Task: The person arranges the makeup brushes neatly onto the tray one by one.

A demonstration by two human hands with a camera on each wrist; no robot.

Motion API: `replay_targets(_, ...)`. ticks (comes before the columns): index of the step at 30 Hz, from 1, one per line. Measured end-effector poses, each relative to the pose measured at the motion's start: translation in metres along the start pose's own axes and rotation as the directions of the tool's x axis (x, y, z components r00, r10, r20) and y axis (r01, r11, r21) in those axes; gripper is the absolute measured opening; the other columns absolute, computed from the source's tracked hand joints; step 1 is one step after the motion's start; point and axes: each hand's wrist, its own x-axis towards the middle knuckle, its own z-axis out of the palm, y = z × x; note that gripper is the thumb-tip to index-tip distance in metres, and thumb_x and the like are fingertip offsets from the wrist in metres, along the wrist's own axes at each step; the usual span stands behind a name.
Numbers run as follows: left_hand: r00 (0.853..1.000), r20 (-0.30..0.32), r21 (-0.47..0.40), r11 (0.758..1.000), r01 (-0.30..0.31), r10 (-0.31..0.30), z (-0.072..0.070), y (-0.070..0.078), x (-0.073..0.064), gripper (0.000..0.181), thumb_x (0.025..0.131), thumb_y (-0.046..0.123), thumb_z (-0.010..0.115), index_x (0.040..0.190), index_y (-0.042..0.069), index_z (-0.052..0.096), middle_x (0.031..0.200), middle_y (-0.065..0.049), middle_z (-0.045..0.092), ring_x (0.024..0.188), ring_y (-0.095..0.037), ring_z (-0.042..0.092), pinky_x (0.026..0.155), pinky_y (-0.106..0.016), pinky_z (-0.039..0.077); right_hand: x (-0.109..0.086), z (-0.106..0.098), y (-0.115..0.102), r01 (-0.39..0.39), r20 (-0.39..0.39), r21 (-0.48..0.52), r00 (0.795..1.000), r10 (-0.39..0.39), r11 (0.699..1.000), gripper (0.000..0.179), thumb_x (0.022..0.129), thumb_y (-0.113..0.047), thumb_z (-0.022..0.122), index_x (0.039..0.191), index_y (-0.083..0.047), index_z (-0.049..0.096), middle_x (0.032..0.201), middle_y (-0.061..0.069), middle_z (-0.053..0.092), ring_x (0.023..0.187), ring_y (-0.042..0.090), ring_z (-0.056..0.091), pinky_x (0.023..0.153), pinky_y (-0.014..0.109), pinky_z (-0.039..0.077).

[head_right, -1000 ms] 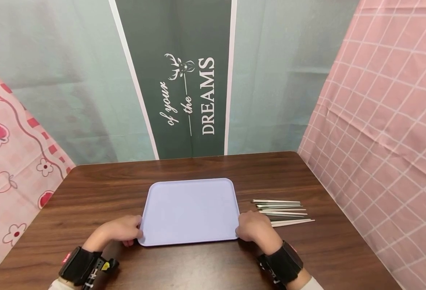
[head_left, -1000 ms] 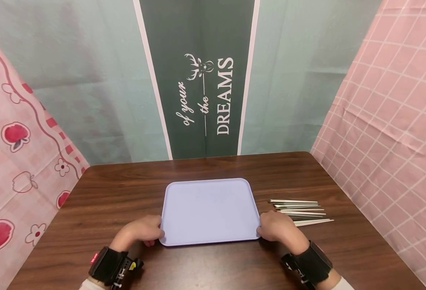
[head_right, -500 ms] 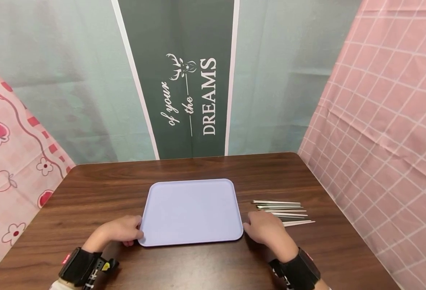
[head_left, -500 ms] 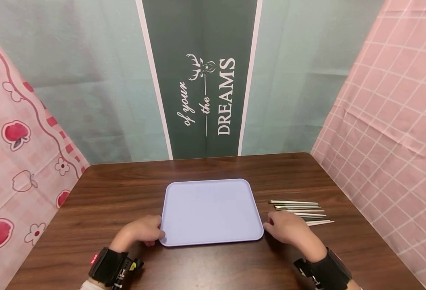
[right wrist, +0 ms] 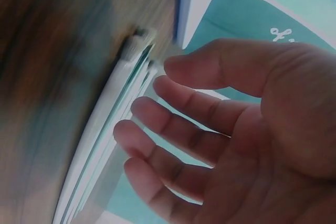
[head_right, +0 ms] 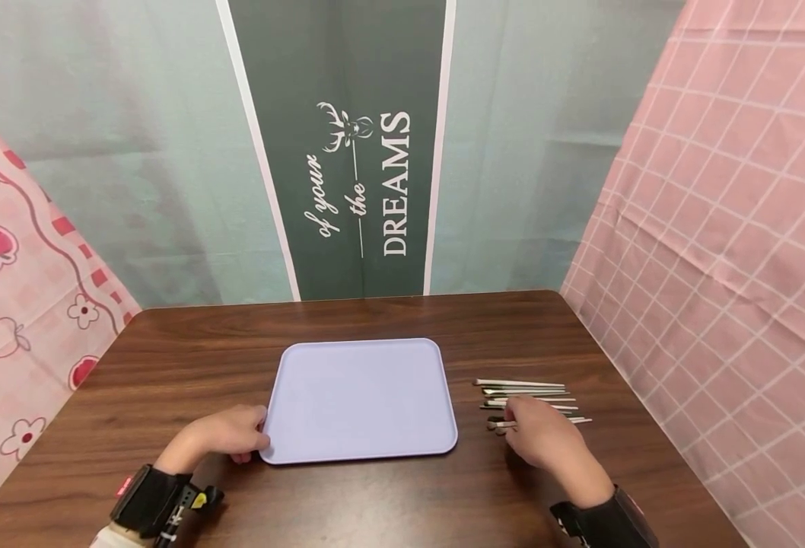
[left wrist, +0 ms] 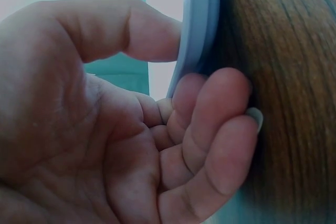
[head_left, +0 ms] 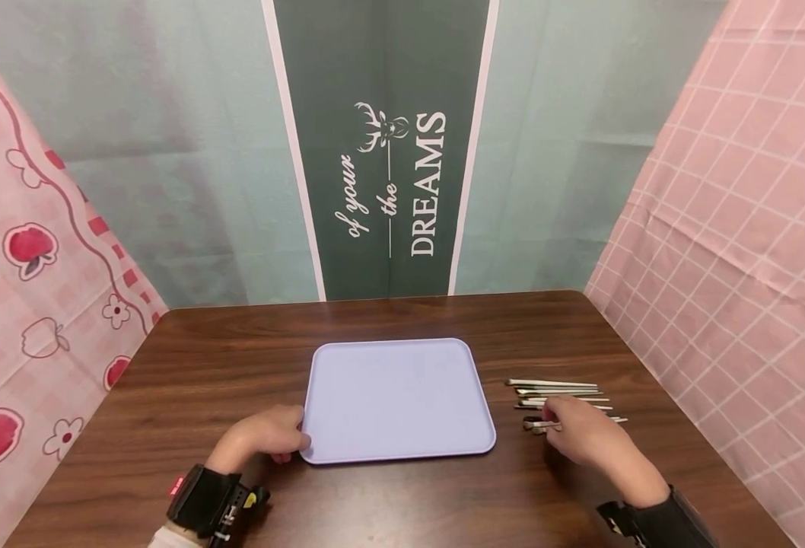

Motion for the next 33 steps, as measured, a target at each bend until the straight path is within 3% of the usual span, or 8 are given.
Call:
replay_targets(11,1.0,-0.005,0.015,1.0,0.0,0.0,0.0,0.0,-0.001,0.015,0.083,0.01,0.068,0.082,0.005,0.054,0.066,-0.008,0.058,0.053,-0.018,0.059,0.051,-0.031,0.053,-0.008,0.0,0.024,0.006,-0.024,-0.04,1.0,-0.007,0.999,0.02,0.073,-0.004,0.068,0.09,-0.013,0.062,0.093,0.001,0.061,0.087,0.022,0.06,0.07,0.042,0.049)
replay_targets(17,1.0,-0.003,0.019,1.0,-0.002,0.002,-0.001,0.0,-0.001,0.015,0.084,0.011,0.069,0.083,0.004,0.055,0.066,-0.008,0.058,0.053,-0.019,0.06,0.052,-0.032,0.054,-0.01,0.004,0.037,0.043,-0.04,-0.043,0.998,-0.045,0.998,0.021,0.07,-0.001,0.068,0.086,-0.014,0.062,0.088,-0.001,0.06,0.082,0.017,0.058,0.069,0.039,0.049)
replay_targets(33,1.0,-0.004,0.021,1.0,0.01,-0.01,-0.001,0.0,0.0,0.016,0.084,0.012,0.069,0.083,0.005,0.055,0.068,-0.008,0.058,0.055,-0.019,0.061,0.053,-0.032,0.054,-0.008,0.015,0.048,0.087,-0.115,-0.072,0.989,-0.095,0.994,0.027,0.066,0.002,0.07,0.082,-0.017,0.06,0.085,-0.004,0.059,0.08,0.016,0.058,0.068,0.038,0.049)
